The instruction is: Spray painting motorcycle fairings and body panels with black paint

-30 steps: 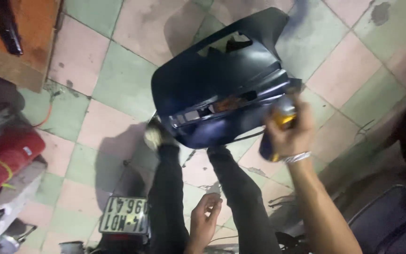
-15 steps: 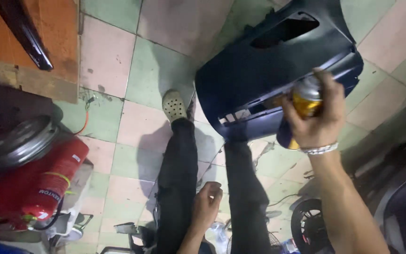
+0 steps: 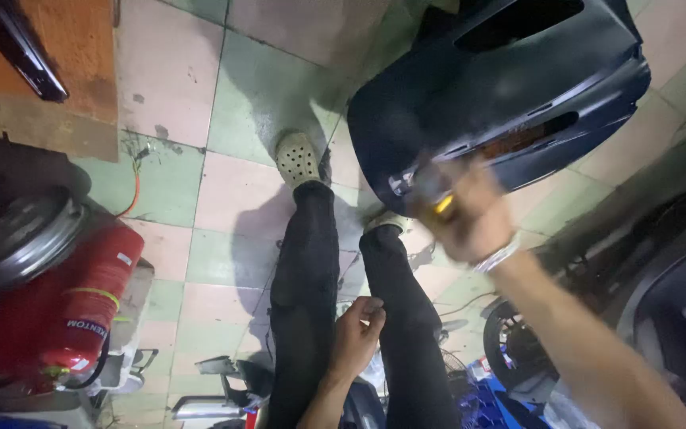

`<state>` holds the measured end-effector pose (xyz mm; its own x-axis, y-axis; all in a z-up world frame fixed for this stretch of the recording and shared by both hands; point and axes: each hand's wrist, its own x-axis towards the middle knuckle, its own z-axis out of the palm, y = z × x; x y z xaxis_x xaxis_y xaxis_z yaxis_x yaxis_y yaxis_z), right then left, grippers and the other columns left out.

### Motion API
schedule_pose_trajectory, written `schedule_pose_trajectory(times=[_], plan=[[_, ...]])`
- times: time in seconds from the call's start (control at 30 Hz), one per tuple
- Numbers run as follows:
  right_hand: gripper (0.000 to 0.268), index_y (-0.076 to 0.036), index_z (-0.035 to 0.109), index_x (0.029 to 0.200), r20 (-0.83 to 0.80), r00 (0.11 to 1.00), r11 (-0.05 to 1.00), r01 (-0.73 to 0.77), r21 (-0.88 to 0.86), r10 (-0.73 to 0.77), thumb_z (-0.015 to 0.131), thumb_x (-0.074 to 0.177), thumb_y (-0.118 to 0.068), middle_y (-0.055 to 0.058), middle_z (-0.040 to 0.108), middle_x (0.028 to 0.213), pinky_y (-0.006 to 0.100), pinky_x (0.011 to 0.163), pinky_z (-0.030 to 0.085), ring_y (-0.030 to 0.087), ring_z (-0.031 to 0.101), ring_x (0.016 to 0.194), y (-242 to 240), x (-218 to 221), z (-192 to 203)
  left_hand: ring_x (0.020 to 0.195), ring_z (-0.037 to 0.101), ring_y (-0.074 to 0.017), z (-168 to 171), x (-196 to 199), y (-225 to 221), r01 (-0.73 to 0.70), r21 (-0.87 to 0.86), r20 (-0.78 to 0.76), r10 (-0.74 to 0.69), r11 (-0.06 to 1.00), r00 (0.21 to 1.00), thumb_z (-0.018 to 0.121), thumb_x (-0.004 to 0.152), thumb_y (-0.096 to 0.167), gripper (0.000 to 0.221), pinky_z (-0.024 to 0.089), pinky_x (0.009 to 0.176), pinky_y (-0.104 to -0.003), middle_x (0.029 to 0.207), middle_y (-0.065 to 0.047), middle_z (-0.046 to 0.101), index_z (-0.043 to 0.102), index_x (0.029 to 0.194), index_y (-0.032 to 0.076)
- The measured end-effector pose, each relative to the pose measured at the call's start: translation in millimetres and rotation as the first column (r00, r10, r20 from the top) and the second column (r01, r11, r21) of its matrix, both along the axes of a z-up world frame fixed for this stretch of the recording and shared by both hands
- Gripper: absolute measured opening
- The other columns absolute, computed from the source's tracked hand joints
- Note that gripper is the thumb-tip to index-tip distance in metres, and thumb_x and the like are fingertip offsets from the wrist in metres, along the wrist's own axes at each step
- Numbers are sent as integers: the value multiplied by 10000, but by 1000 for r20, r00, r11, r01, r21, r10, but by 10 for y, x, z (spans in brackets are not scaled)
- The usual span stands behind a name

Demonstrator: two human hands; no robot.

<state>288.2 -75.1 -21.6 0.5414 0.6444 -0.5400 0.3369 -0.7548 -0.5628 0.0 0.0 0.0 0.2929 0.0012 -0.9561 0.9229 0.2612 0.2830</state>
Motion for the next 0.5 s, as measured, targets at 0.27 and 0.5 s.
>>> schedule_pose_trajectory(times=[0.27, 0.5], plan=[[636, -214, 598, 1339, 49, 980, 974, -199, 111, 195, 834, 764, -352, 171, 649, 1123, 430, 595, 598, 306, 680, 764, -22, -455, 41, 861, 720, -153, -47, -13, 112, -59, -115, -52, 53, 992, 997, 624, 960, 302, 235, 515, 692, -293, 960, -13, 739, 721, 1109, 148], [257, -63, 682, 1053, 94, 991, 968, 68, 243, -94, 815, 835, -86, 119, 711, 1043, 343, 771, 625, 246, 719, 928, -499, 207, 132, 861, 747, -161, -93, 86, 203, 59, -98, -69, -66, 993, 995, 675, 906, 253, 163, 548, 705, -295, 975, 0, 800, 728, 1037, 172]])
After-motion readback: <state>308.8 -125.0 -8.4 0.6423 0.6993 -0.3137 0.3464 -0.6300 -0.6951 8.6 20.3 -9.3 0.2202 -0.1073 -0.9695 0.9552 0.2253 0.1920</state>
